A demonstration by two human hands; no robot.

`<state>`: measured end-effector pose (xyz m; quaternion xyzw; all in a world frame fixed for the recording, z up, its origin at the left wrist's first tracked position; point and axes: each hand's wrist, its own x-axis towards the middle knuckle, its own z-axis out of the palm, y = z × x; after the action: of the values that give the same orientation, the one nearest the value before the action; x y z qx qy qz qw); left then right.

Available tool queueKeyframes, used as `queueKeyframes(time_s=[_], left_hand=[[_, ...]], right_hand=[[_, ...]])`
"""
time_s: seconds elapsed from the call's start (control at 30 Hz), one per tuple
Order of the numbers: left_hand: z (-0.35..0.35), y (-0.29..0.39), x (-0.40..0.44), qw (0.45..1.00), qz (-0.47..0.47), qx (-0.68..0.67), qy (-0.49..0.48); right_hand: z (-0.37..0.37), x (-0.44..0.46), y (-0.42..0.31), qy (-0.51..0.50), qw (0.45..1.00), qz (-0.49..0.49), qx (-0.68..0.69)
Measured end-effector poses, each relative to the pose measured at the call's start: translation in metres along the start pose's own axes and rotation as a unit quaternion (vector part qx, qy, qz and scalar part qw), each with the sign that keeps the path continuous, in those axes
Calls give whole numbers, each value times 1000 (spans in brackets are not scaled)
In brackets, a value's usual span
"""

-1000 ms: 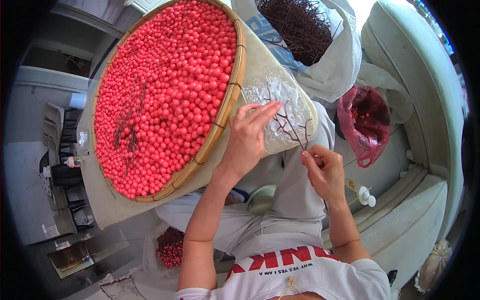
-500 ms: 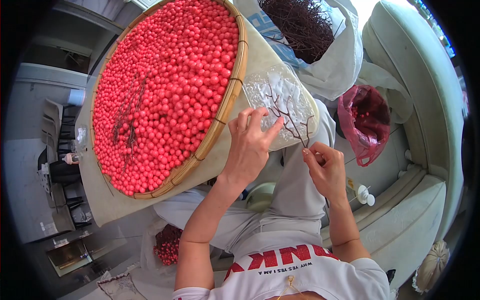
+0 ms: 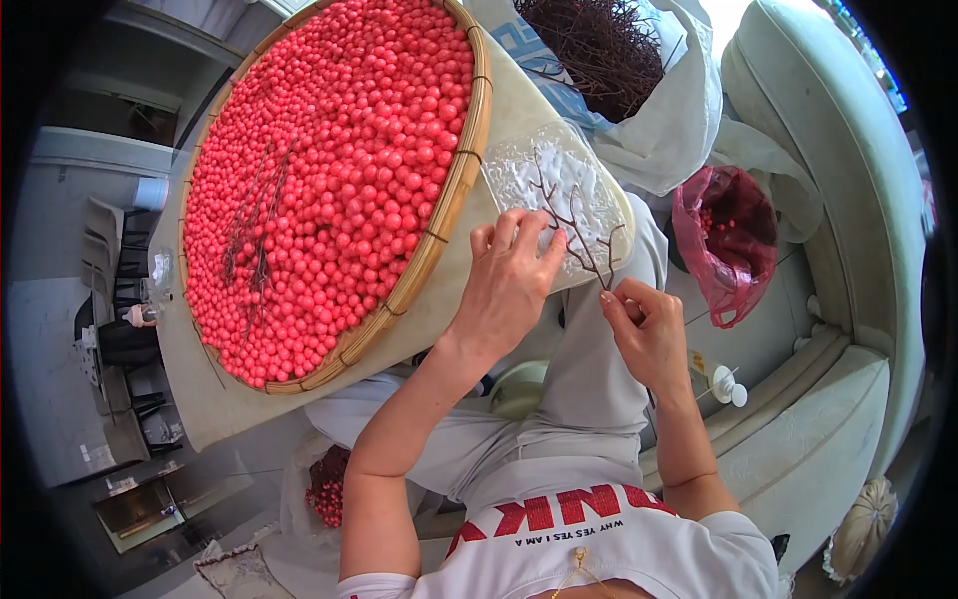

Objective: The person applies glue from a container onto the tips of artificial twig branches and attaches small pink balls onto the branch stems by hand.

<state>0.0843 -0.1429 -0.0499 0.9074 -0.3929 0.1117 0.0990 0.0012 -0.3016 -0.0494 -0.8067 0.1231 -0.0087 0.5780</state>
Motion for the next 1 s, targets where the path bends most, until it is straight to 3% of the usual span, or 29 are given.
queueKeyframes(time_s=[0.3,0.47,0.63,0.83,1.0], left_hand=[[-11,-12,-13,965,-105,-226,82],[-7,-3,-8,992,-57,-101,51],[0,1,-7,995,-64,-67,35],[-3,1,-3,995,-67,-75,15],[-20,-2,-11,962,-95,-229,112]], right_hand=[[13,4,-6,6,998,-52,35],[26,14,2,-5,998,-63,0],[22,19,3,-29,998,-51,-34],[23,20,3,-34,998,-39,-35],[21,10,-6,-1,998,-64,16]])
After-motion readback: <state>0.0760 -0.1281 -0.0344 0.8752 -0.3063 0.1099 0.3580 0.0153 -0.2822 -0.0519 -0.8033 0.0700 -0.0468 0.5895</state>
